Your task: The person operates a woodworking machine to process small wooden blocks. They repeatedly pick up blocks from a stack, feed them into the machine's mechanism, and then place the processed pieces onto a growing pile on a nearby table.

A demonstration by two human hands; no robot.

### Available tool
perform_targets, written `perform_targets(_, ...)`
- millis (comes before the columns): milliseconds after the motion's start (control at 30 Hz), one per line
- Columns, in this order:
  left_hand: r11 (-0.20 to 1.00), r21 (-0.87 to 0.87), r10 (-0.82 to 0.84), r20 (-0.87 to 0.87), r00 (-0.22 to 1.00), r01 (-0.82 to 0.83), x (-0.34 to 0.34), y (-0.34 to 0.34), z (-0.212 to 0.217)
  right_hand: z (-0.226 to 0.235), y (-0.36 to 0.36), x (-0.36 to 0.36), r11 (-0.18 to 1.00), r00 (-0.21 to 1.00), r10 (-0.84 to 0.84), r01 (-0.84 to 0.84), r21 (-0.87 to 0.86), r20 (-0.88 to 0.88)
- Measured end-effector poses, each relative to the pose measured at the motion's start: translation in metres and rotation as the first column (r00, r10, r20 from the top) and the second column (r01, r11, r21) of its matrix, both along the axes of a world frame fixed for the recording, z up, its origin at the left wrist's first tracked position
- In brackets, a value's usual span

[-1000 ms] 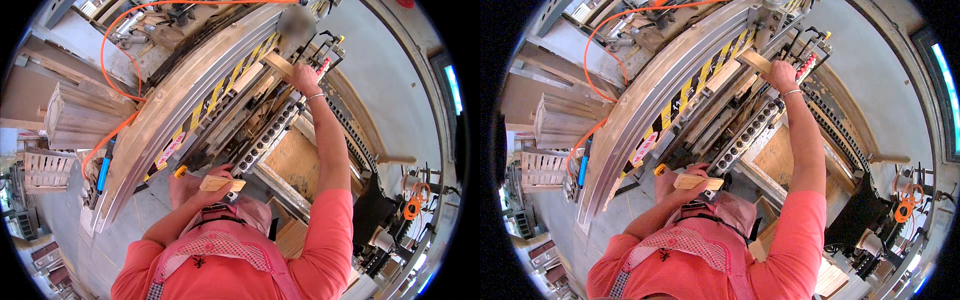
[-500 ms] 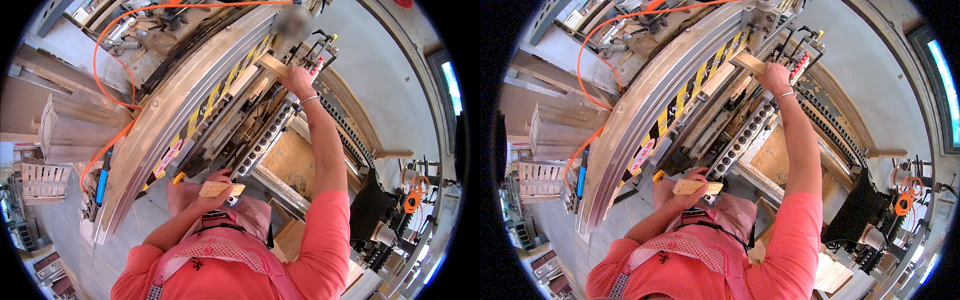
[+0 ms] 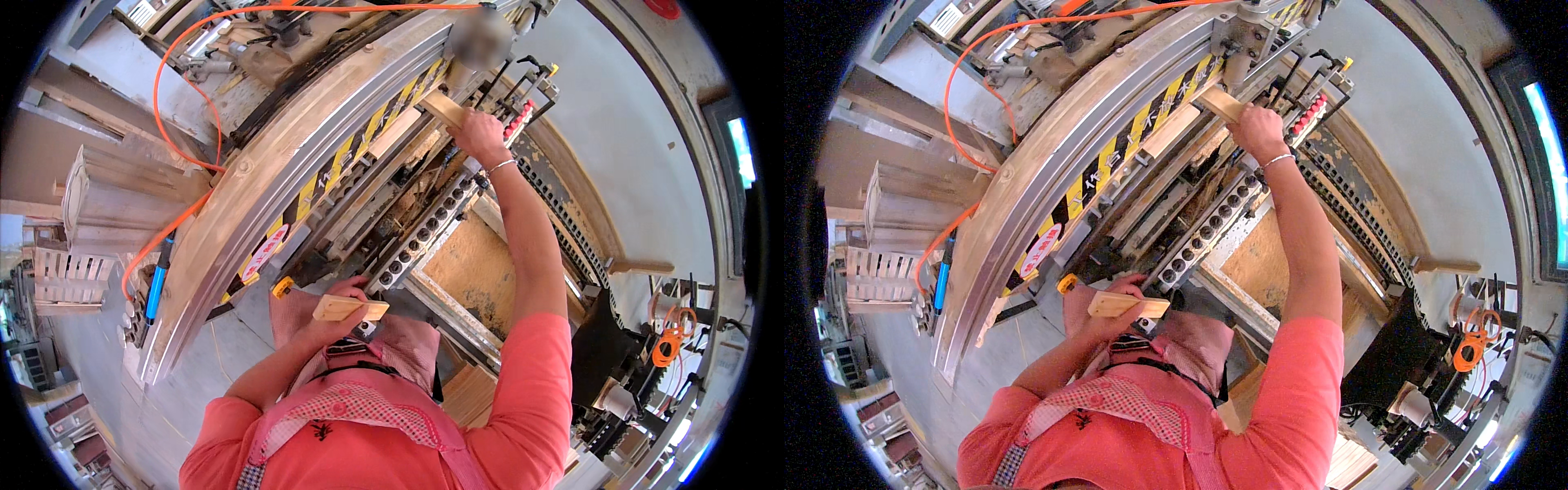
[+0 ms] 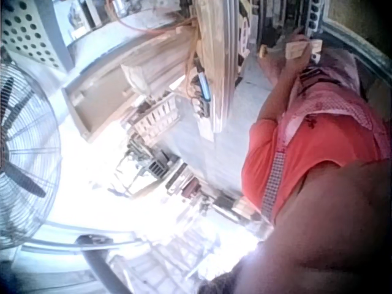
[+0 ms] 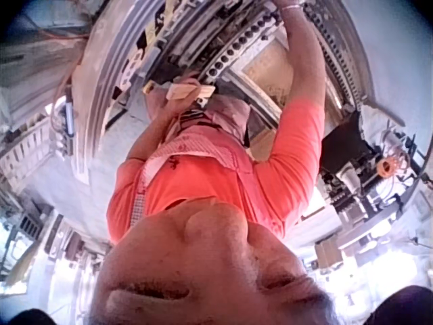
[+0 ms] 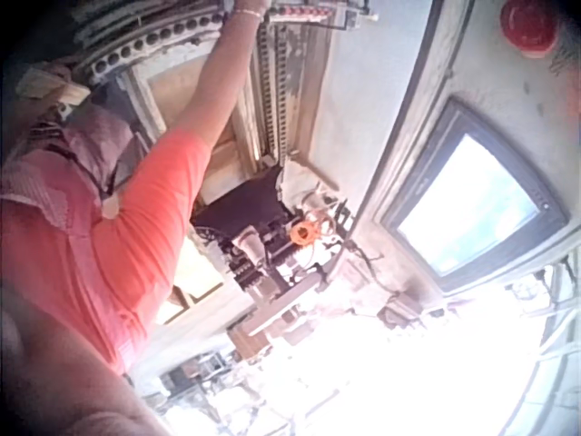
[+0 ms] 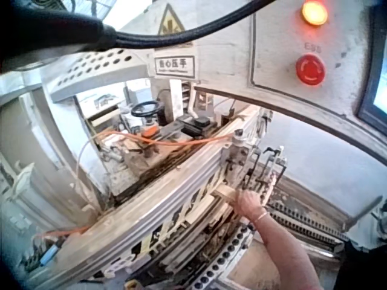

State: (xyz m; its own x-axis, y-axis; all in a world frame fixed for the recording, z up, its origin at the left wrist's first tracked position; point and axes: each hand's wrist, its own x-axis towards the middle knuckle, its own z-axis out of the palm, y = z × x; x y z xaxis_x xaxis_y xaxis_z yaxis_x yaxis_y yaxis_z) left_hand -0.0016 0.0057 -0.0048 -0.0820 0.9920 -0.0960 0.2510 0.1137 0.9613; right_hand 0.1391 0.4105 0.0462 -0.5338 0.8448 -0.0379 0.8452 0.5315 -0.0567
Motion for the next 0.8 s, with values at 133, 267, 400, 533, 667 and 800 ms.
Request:
perform_targets(133,1.0,0.001,0.02,0.033,0.999,-0.021,0.002,0.0,0.005,-0.001,0.003,0.001,1.0,1.0,0.0,0.0,0.01,-0.013)
perform_targets(267,0.993,0.098,0.067,0.009,0.998,-0.068,-0.002,-0.001,0.009,0.006,0.0,-0.003,0.999,0.999,0.041,-0.041,0.01,0.026)
perform_targets(400,0.926,-0.053,0.339,0.551,0.762,-0.374,0.001,-0.015,0.024,-0.008,0.004,-0.001,0.996,0.999,0.046,-0.047,0.071,0.012)
perform_targets(533,0.798,-0.369,0.555,0.76,0.339,-0.477,-0.011,-0.042,0.06,-0.006,0.006,0.004,0.995,0.998,0.063,-0.064,0.082,0.008)
perform_targets(667,0.717,-0.479,0.603,0.79,0.107,-0.507,-0.024,-0.092,0.04,-0.004,0.003,0.002,0.982,0.989,0.143,-0.138,0.132,-0.028)
perform_targets(800,0.657,-0.52,0.665,0.741,0.095,-0.546,-0.032,-0.126,0.05,-0.005,0.003,0.002,0.979,0.991,0.128,-0.133,0.155,0.043)
